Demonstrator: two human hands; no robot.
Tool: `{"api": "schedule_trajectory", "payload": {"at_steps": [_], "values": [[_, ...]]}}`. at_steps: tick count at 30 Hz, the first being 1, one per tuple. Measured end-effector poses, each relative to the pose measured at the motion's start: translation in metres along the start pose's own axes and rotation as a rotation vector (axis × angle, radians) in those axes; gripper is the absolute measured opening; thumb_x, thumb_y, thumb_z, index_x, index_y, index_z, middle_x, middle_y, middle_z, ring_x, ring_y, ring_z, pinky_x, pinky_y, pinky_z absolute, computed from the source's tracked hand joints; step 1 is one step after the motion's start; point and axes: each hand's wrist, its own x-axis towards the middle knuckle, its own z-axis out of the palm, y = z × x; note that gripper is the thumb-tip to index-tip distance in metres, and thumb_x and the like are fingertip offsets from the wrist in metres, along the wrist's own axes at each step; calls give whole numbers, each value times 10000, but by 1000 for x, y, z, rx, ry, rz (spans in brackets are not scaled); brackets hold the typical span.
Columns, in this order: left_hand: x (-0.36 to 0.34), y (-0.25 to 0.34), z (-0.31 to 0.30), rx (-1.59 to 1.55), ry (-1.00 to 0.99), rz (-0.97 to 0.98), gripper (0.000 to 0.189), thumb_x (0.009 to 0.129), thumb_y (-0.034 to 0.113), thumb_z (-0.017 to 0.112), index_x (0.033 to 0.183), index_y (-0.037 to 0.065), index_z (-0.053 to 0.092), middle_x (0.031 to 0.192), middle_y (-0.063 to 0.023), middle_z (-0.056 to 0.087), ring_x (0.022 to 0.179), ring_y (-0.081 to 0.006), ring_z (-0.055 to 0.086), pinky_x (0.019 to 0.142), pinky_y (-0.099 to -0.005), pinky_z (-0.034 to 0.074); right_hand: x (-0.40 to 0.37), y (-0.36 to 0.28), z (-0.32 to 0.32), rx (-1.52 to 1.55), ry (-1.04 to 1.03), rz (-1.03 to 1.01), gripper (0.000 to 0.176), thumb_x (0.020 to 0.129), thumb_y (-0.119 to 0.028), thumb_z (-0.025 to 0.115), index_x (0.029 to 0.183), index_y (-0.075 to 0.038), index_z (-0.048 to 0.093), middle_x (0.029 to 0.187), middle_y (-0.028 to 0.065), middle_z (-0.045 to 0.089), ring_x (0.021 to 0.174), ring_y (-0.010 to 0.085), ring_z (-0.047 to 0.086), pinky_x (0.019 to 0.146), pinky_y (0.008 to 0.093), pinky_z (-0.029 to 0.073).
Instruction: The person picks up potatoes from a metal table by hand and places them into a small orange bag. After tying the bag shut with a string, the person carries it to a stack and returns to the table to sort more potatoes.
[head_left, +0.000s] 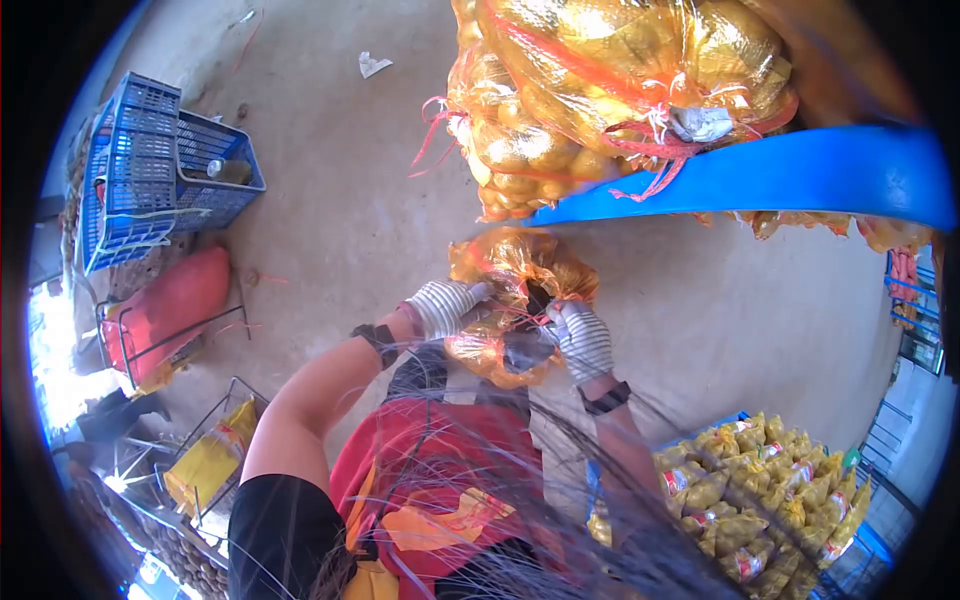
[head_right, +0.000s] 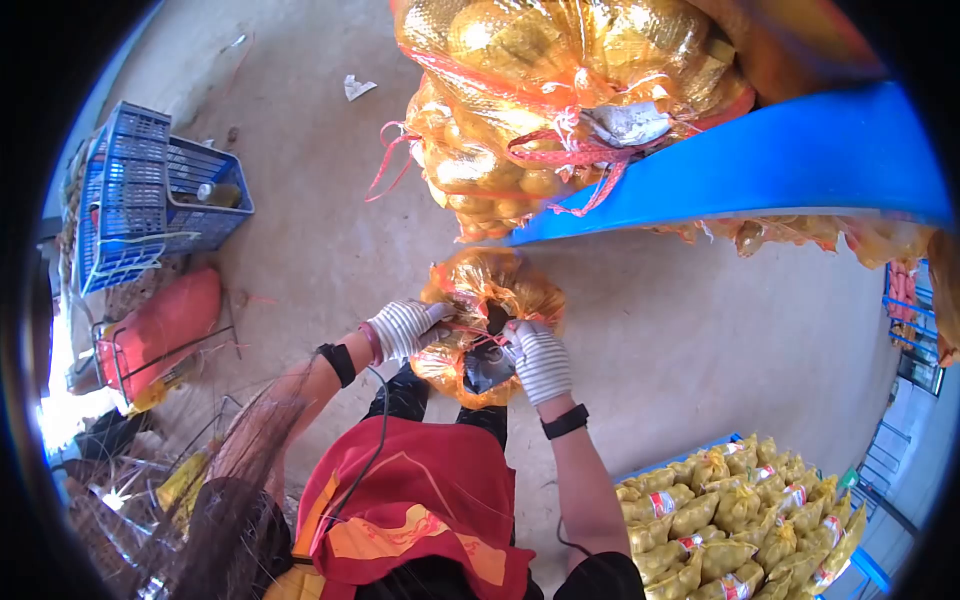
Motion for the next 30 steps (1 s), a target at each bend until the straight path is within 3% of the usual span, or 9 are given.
{"api": "schedule_trajectory", "payload": {"at_steps": [3, 6, 10, 13, 17, 19, 21, 26, 30], "values": [[-4, 4, -3, 82, 50, 42, 211, 901, 131, 615, 1107, 118, 572, 846, -151, 653, 773, -363, 644, 666, -401, 530, 1, -3, 25, 92, 100, -47, 118, 930, -145, 610, 937, -33, 649, 817, 93, 667, 720, 206, 649, 648, 343, 511], [-7, 11, -7, 208, 100, 167, 230, 904, 141, 611, 1128, 120, 564, 838, -157, 652, 764, -364, 645, 662, -405, 528, 4, -7, 42, 955, 133, 395, 220, 996, -211, 537, 1009, -26, 656, 708, 36, 631, 690, 78, 597, 651, 262, 486], [-5, 12, -9, 138, -14, 32, 315, 897, 182, 627, 1195, 130, 538, 817, -151, 652, 748, -373, 649, 654, -423, 523, 12, -4, 42, 532, 22, 320, 237, 968, -234, 582, 1030, -17, 655, 722, 38, 632, 626, 102, 590, 619, 282, 500], [-12, 43, -22, 226, 56, 66, 362, 888, 209, 642, 1217, 121, 520, 817, -142, 656, 745, -376, 650, 650, -432, 522, 7, 3, 48, 677, 53, 395, 240, 958, -228, 596, 1084, -29, 645, 731, 56, 637, 623, 114, 598, 614, 293, 508], [6, 87, -19, 184, 263, 508, 503, 843, 225, 677, 1275, 121, 441, 774, -162, 642, 738, -368, 660, 634, -427, 518, 5, 16, 50, 678, -92, 319, 258, 946, -195, 595, 1156, -48, 615, 753, 85, 643, 633, 149, 619, 633, 315, 529], [26, 111, -21, 199, 209, 503, 385, 860, 186, 653, 1188, 75, 486, 729, -176, 629, 694, -375, 644, 620, -463, 508, 3, 29, 55, 649, -79, 264, 234, 939, -158, 589, 1143, -48, 622, 815, 92, 660, 712, 164, 642, 687, 306, 535], [50, 125, -19, 303, 155, 512, 379, 864, 189, 649, 1175, 60, 475, 717, -177, 625, 684, -378, 642, 606, -465, 503, 5, 44, 59, 275, 103, -109, 225, 934, -121, 572, 1136, -28, 609, 919, 110, 667, 818, 176, 654, 746, 298, 531], [82, 138, -14, 325, 88, 342, 353, 881, 193, 628, 1159, 45, 470, 788, -191, 632, 754, -393, 647, 639, -460, 508, 25, 30, -4, 837, -379, 226, 192, 938, -218, 621, 1080, -90, 632, 925, -46, 595, 923, 89, 555, 817, 283, 477], [82, 110, -12, 24, 211, 318, 242, 904, 155, 583, 1117, 50, 535, 887, -178, 660, 820, -380, 657, 698, -438, 520, 38, 14, -31, 1051, -623, 341, 152, 936, -212, 638, 978, -69, 667, 934, -26, 642, 831, 87, 590, 733, 262, 493]]}}
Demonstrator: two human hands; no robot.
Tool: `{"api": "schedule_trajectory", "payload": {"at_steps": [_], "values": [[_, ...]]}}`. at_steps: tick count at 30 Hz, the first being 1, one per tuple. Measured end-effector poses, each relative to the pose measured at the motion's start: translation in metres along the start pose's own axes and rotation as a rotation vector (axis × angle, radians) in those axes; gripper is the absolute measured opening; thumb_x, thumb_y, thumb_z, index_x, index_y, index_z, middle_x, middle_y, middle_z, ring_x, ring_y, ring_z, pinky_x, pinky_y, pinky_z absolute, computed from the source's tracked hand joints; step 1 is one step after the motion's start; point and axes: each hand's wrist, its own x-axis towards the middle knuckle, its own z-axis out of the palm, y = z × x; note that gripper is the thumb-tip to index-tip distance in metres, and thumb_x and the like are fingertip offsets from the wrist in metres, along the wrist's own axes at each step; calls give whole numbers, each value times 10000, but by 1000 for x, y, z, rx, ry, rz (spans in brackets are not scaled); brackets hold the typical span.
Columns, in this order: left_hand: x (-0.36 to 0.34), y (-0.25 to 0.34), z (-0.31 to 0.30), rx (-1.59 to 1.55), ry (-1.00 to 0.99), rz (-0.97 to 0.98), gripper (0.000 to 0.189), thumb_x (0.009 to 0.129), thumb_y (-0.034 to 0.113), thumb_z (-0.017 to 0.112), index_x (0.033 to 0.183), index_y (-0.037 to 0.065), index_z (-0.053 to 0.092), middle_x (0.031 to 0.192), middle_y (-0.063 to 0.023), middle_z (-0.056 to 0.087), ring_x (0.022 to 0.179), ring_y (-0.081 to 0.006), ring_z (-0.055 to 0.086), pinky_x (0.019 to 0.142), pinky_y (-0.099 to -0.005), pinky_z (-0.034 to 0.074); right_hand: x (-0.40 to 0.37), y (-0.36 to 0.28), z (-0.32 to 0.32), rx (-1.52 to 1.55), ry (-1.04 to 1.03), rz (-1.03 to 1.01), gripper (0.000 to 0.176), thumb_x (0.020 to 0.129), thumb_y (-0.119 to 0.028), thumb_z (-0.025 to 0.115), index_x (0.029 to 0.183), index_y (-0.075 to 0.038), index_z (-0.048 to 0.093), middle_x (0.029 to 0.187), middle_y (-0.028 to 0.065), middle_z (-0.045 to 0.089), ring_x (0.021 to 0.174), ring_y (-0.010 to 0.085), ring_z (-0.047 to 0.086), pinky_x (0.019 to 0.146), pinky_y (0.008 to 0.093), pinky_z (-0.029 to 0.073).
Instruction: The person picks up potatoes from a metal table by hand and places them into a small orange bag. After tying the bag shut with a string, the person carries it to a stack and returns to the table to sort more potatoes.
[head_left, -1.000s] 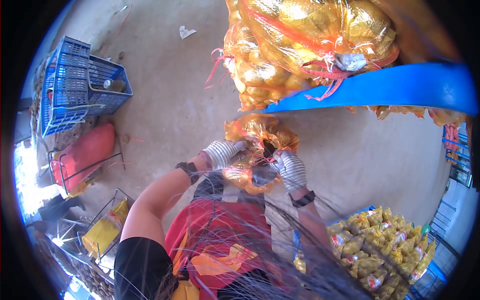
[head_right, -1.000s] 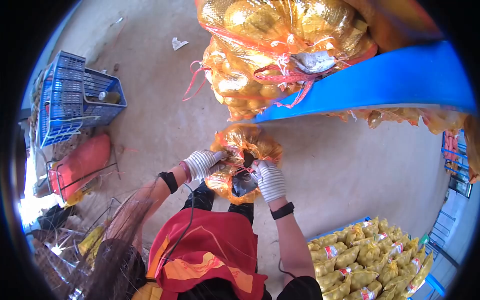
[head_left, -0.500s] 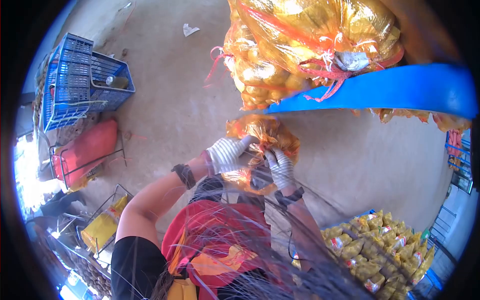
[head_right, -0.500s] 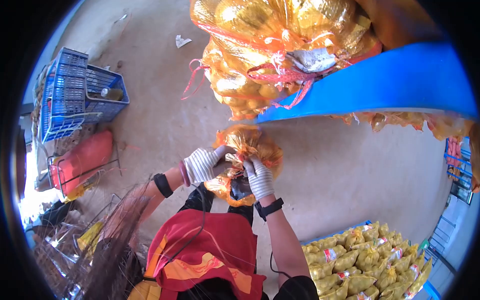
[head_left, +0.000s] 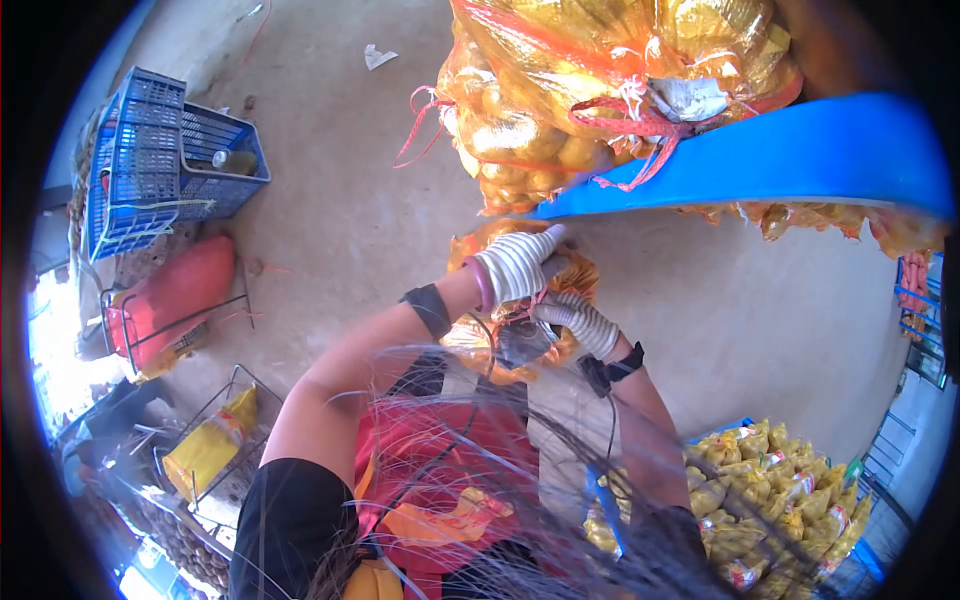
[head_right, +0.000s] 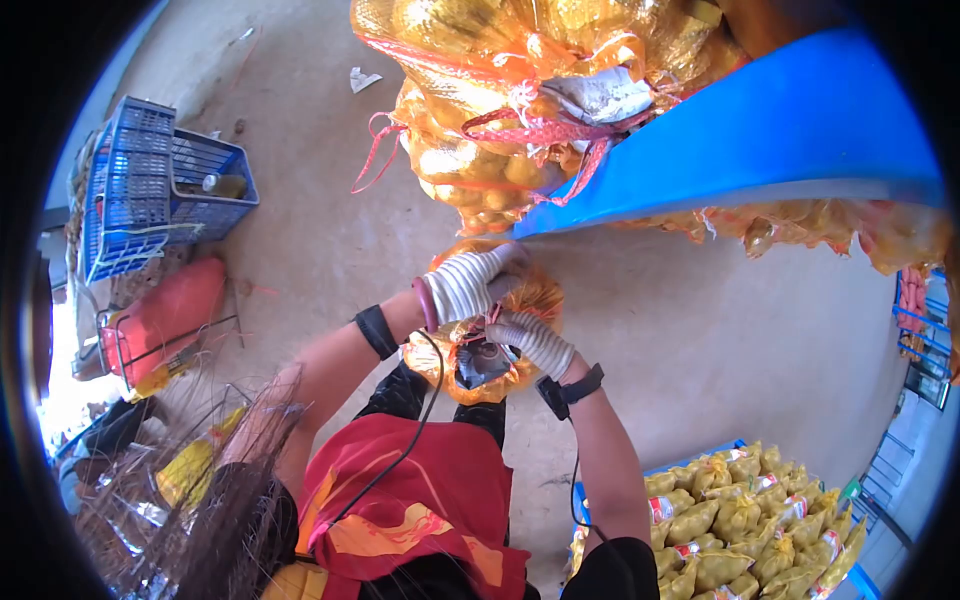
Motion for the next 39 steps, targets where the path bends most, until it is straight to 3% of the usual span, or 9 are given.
{"api": "schedule_trajectory", "payload": {"at_steps": [7, 9, 11, 17, 19, 22, 28, 33, 39], "values": [[6, 26, -4, 332, -15, 133, 211, 888, 128, 592, 1091, 69, 585, 855, -163, 593, 867, -367, 629, 748, -424, 512, 5, 19, -7, -12, -9, -95, 208, 964, -216, 599, 963, -26, 683, 794, 9, 664, 746, 97, 613, 723, 257, 494], [-8, 16, -15, 125, 398, 14, 210, 876, 106, 595, 1081, 65, 608, 897, -166, 616, 886, -374, 629, 754, -420, 516, 3, 21, -15, -50, -17, -47, 235, 968, -237, 595, 956, -18, 679, 784, 7, 662, 759, 95, 617, 720, 250, 495], [-33, -19, -3, -62, -86, -208, 240, 853, 73, 615, 1087, 68, 668, 1054, -167, 637, 931, -344, 638, 777, -383, 524, 3, 21, -14, -47, -4, -21, 200, 955, -212, 618, 976, -26, 687, 813, 9, 679, 788, 88, 621, 742, 247, 496], [-61, -30, 51, 99, 60, -62, 239, 805, 88, 685, 1043, 68, 685, 983, -158, 616, 908, -340, 591, 802, -397, 502, 10, 26, -11, -277, 1, -59, 177, 878, -66, 679, 1045, -11, 670, 959, 11, 691, 863, 83, 630, 772, 264, 520], [-54, -37, 62, -1023, 182, -736, 212, 789, 102, 708, 999, 78, 700, 962, -143, 601, 911, -334, 576, 829, -409, 483, 4, 22, -1, -205, 88, -66, 189, 863, -56, 686, 1045, -11, 657, 926, 12, 686, 850, 88, 631, 751, 265, 520], [-63, -39, 48, -306, 32, -173, 193, 773, 108, 725, 964, 86, 703, 983, -136, 599, 961, -330, 567, 847, -403, 474, 0, 22, 13, -385, 288, -124, 215, 836, -50, 688, 1042, -21, 635, 854, 35, 669, 808, 133, 642, 733, 287, 526], [-65, -40, 49, 1, 26, -123, 190, 765, 127, 734, 948, 94, 694, 1005, -127, 603, 980, -336, 561, 870, -415, 465, -1, 42, 22, -1476, 645, -496, 358, 719, -204, 701, 1054, -105, 619, 875, 99, 639, 879, 290, 631, 710, 432, 531], [-66, -51, 57, 120, 56, -81, 205, 774, 128, 721, 971, 91, 678, 1015, -132, 604, 979, -331, 559, 886, -419, 458, 3, 41, 29, -1434, 727, -457, 302, 747, -154, 691, 1029, -110, 594, 859, 96, 627, 814, 291, 633, 679, 417, 533], [-58, -37, 50, -1021, 179, -492, 226, 812, 64, 668, 1036, 98, 659, 980, -133, 626, 965, -332, 592, 855, -406, 486, 0, 51, 23, -1267, 746, -690, 309, 741, -110, 754, 998, -114, 584, 868, 78, 633, 754, 270, 624, 662, 401, 522]]}}
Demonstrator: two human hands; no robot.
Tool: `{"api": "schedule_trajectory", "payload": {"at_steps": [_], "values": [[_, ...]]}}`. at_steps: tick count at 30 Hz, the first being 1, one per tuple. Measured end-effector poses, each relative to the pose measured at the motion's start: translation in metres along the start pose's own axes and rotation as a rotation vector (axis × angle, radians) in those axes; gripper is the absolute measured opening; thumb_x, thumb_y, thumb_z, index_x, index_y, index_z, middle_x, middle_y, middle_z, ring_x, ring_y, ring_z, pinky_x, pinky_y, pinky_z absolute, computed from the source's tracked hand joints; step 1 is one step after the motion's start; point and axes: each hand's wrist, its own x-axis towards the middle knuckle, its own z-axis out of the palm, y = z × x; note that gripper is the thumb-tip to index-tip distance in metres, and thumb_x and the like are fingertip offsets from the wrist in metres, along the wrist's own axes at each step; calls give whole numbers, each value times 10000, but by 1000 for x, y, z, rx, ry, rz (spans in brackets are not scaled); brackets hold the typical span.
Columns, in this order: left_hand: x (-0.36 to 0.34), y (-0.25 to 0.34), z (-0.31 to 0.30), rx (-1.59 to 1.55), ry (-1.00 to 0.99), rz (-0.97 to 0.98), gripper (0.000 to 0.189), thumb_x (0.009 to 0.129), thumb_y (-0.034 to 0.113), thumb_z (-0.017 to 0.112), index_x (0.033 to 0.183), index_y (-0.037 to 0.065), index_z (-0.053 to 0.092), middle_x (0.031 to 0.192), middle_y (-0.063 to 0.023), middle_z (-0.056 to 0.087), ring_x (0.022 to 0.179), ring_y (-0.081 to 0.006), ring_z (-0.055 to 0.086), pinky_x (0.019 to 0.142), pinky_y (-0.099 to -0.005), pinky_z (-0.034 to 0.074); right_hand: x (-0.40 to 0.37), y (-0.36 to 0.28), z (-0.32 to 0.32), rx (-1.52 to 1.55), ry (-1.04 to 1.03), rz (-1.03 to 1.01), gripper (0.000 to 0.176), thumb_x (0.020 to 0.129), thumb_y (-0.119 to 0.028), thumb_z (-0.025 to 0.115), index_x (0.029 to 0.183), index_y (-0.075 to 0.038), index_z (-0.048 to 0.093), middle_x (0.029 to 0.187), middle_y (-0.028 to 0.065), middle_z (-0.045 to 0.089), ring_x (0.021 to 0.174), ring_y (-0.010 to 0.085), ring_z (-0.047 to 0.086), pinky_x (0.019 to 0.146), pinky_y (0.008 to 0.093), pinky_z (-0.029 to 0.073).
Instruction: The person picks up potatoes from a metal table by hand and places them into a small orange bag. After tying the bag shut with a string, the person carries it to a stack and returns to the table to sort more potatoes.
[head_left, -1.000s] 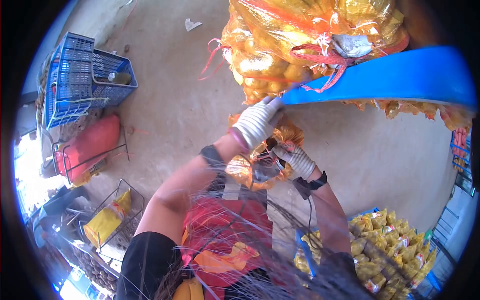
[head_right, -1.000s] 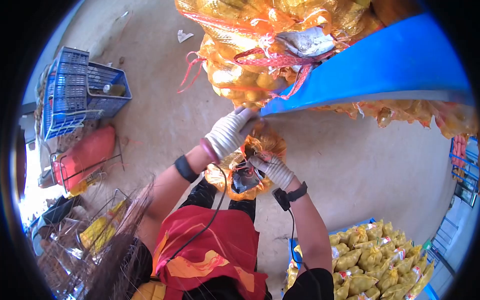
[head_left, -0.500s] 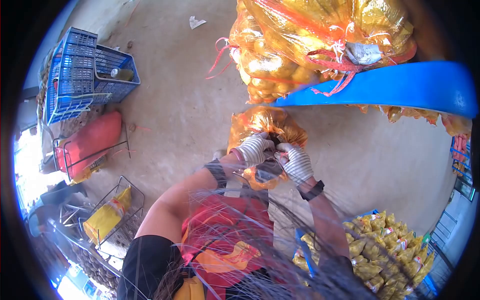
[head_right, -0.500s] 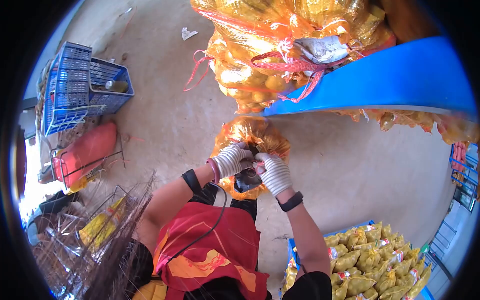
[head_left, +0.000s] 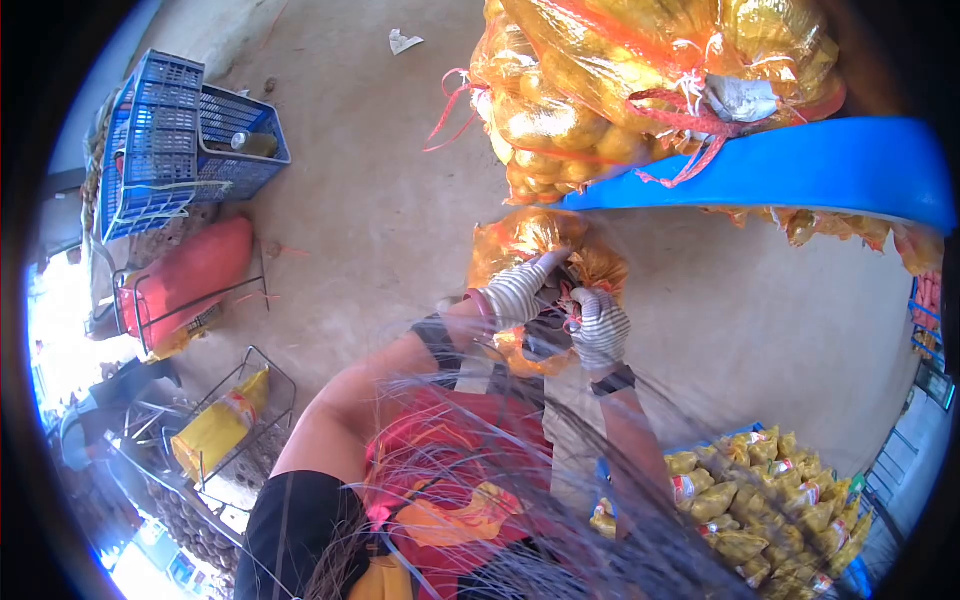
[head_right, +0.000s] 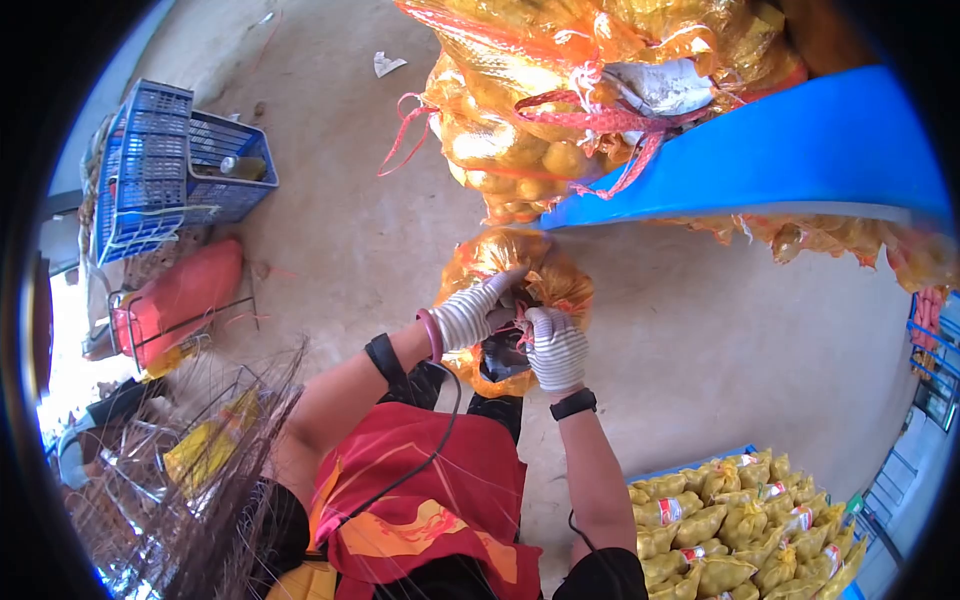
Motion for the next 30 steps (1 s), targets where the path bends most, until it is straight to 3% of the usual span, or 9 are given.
{"api": "schedule_trajectory", "payload": {"at_steps": [3, 5, 12, 14, 18, 20, 21, 25, 30], "values": [[-3, 21, 0, 578, -191, 352, 267, 826, 24, 646, 1086, 81, 635, 987, -126, 637, 944, -345, 612, 845, -407, 499, 4, 2, -6, -63, 52, -106, 304, 741, -140, 754, 1005, -114, 606, 914, 73, 645, 790, 255, 628, 706, 386, 522], [-3, 24, -9, 1204, -221, 706, 165, 873, 133, 581, 1029, 88, 614, 963, -94, 622, 858, -258, 610, 722, -328, 498, 8, 3, -11, -90, 45, -166, 284, 693, -129, 739, 961, -117, 648, 897, 82, 643, 802, 270, 636, 705, 401, 520], [-22, 56, -3, 1938, -170, 780, 144, 792, 205, 582, 909, 130, 620, 871, -29, 593, 839, -226, 607, 736, -380, 461, 1, 9, -37, -233, -216, -175, 219, 778, -256, 684, 954, -129, 658, 825, 54, 623, 778, 231, 590, 687, 363, 494], [-17, 42, -26, 1972, -110, 743, 138, 802, 205, 571, 910, 136, 622, 888, -27, 604, 849, -214, 604, 766, -379, 453, -16, 14, -33, -264, -429, -39, 227, 782, -274, 676, 945, -118, 654, 753, 54, 597, 767, 238, 582, 684, 387, 478], [-25, 25, -34, 1989, -36, 791, 176, 826, 217, 580, 977, 141, 628, 937, -38, 611, 862, -222, 606, 800, -381, 448, -33, -6, -35, -277, -438, 70, 266, 802, -297, 689, 987, -111, 647, 842, 67, 606, 826, 260, 577, 750, 425, 471], [-40, 16, -27, 1718, 152, 446, 258, 838, 304, 625, 1024, 126, 613, 958, -49, 616, 900, -242, 608, 818, -411, 453, -31, -37, -49, -195, -52, 294, 337, 817, -328, 702, 1070, -112, 642, 968, 69, 600, 917, 280, 562, 828, 442, 450], [-55, 26, -17, 1569, 150, 215, 523, 765, 382, 734, 1175, 105, 566, 1126, -99, 603, 1049, -295, 582, 897, -445, 443, -45, -43, -45, -157, 75, 281, 429, 819, -347, 713, 1177, -130, 618, 1069, 71, 582, 1008, 293, 536, 887, 439, 427], [-97, -18, -4, 1326, 378, 326, 950, 626, 319, 849, 1402, 46, 374, 1410, -174, 422, 1260, -370, 452, 1011, -458, 387, -71, -70, -30, -2, -384, 129, 432, 842, -320, 682, 1217, -123, 596, 1156, 78, 571, 1113, 288, 510, 949, 450, 401], [-102, -44, -6, 1218, 441, 595, 671, 653, 246, 801, 1233, 73, 512, 1275, -126, 516, 1191, -336, 490, 968, -459, 400, -54, -70, -18, -150, -401, 33, 473, 841, -389, 654, 1230, -128, 595, 1216, 84, 557, 1248, 287, 436, 1034, 472, 335]]}}
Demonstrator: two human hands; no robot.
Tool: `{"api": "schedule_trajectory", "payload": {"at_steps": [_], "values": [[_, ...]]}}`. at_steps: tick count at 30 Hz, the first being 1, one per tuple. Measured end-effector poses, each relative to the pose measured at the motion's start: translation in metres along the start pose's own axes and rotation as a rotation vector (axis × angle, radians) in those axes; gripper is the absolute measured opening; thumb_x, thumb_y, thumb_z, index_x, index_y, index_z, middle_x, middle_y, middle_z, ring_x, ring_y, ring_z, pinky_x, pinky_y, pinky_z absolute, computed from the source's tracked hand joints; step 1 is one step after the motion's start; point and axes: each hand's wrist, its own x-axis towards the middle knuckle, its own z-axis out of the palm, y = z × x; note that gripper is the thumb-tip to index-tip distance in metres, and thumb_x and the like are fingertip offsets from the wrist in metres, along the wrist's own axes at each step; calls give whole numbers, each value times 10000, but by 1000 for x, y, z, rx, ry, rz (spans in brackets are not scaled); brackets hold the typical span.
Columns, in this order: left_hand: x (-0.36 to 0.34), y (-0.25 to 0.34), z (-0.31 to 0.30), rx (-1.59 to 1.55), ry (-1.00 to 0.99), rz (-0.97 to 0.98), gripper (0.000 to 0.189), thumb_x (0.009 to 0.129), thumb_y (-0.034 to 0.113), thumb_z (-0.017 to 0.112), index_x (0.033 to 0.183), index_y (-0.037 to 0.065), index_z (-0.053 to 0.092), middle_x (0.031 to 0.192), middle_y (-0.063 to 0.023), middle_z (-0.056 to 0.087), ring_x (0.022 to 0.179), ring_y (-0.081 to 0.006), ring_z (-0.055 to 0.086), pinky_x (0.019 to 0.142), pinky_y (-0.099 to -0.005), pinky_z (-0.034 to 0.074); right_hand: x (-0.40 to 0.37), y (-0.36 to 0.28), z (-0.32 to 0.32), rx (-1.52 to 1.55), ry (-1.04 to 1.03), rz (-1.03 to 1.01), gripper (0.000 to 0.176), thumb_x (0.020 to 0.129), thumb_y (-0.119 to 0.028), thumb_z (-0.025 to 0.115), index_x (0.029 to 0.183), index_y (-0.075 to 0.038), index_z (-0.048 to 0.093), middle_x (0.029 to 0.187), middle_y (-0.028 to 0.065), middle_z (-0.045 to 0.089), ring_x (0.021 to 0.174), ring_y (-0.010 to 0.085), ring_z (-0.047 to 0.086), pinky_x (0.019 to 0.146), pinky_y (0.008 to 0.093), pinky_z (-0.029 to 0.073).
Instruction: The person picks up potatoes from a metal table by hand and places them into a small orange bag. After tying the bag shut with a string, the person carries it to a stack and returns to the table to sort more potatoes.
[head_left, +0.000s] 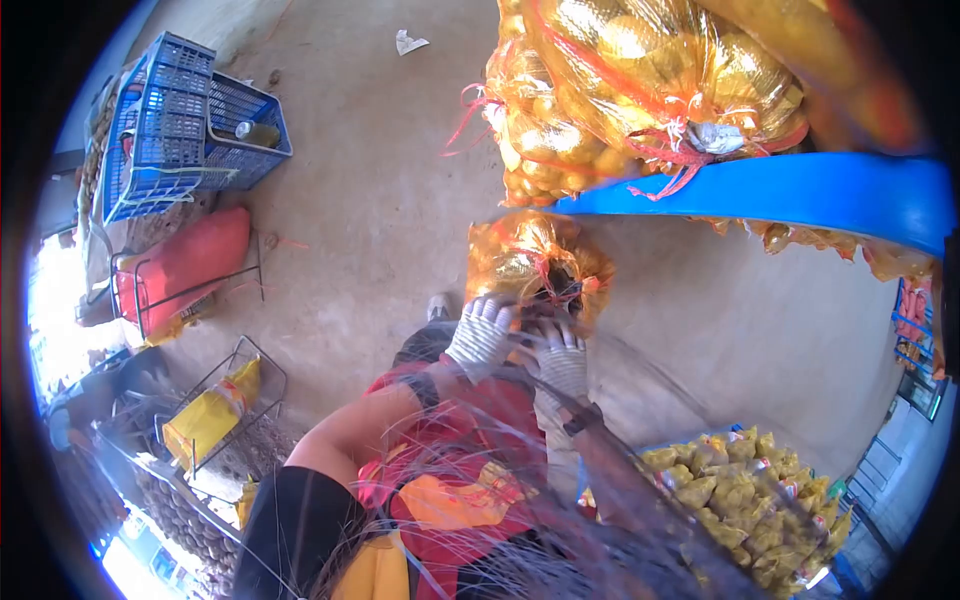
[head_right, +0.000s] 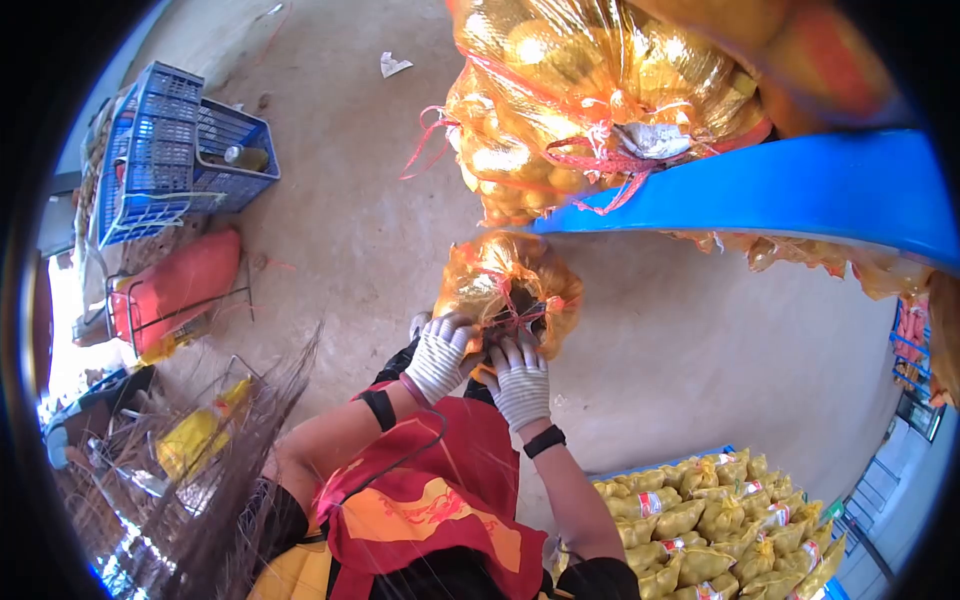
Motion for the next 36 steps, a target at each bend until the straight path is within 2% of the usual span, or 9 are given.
{"api": "schedule_trajectory", "payload": {"at_steps": [6, 12, 14, 19, 23, 26, 30, 33, 36], "values": [[-12, -15, -20, 312, -167, 517, 340, 761, 194, 614, 1100, 168, 621, 1216, -63, 534, 1172, -274, 500, 973, -452, 414, 27, 4, -15, -7, -289, 60, 467, 819, -415, 664, 1173, -112, 626, 1193, 88, 562, 1173, 298, 485, 997, 475, 364], [13, -16, -10, 383, -193, 616, 204, 798, 206, 572, 987, 198, 646, 1051, -34, 551, 1045, -241, 528, 969, -467, 395, -7, 3, -4, 150, -51, -15, 255, 832, -242, 667, 1054, -117, 649, 1170, 95, 568, 1122, 290, 525, 973, 478, 394], [23, -7, -17, 400, -489, 562, 183, 798, 210, 578, 966, 198, 647, 1017, -30, 561, 1008, -235, 540, 910, -442, 408, -13, -11, -8, -114, -49, -12, 313, 832, -281, 669, 1094, -112, 639, 1192, 117, 557, 1146, 303, 516, 1007, 490, 376], [10, -13, -50, 259, -305, 593, 381, 802, 200, 569, 1182, 191, 583, 1073, -34, 554, 1063, -214, 539, 910, -372, 413, -17, -23, -3, -112, -119, 0, 473, 826, -347, 675, 1203, -77, 581, 1279, 142, 527, 1250, 317, 467, 1086, 497, 304], [-34, -40, -108, 268, -488, 127, 387, 803, 129, 564, 1189, 118, 594, 1152, -110, 599, 1115, -300, 556, 943, -435, 434, 19, -28, -2, -149, -256, 1, 561, 843, -388, 651, 1267, -39, 536, 1350, 159, 517, 1321, 323, 422, 1137, 497, 235], [-125, -83, -141, 290, -336, -258, 302, 788, 202, 646, 1069, 92, 657, 1023, -159, 646, 992, -358, 603, 874, -453, 482, 21, -32, -37, -86, -367, -56, 524, 883, -398, 594, 1288, -70, 534, 1304, 153, 543, 1228, 338, 483, 1087, 461, 316], [-323, -97, -134, 418, -59, -987, 301, 818, 245, 629, 1080, 100, 663, 1069, -165, 657, 986, -361, 622, 863, -446, 505, -46, 21, -30, 112, -136, -113, 487, 902, -370, 578, 1301, -96, 519, 1368, 156, 479, 1143, 357, 539, 989, 493, 419], [-454, -40, -101, -63, 159, -1584, 347, 862, 213, 622, 1157, 29, 616, 1140, -194, 656, 1063, -349, 627, 899, -397, 493, -70, 76, -74, -131, -414, -199, 462, 932, -376, 512, 1297, -94, 521, 1341, 190, 514, 1092, 383, 587, 921, 524, 464], [-557, 11, -30, -178, 304, -1888, 342, 849, 219, 647, 1124, 15, 649, 1101, -207, 677, 1032, -345, 651, 883, -392, 507, -43, 132, -117, -266, -869, -304, 438, 935, -373, 485, 1265, -90, 536, 1149, 199, 642, 1044, 377, 627, 889, 506, 493]]}}
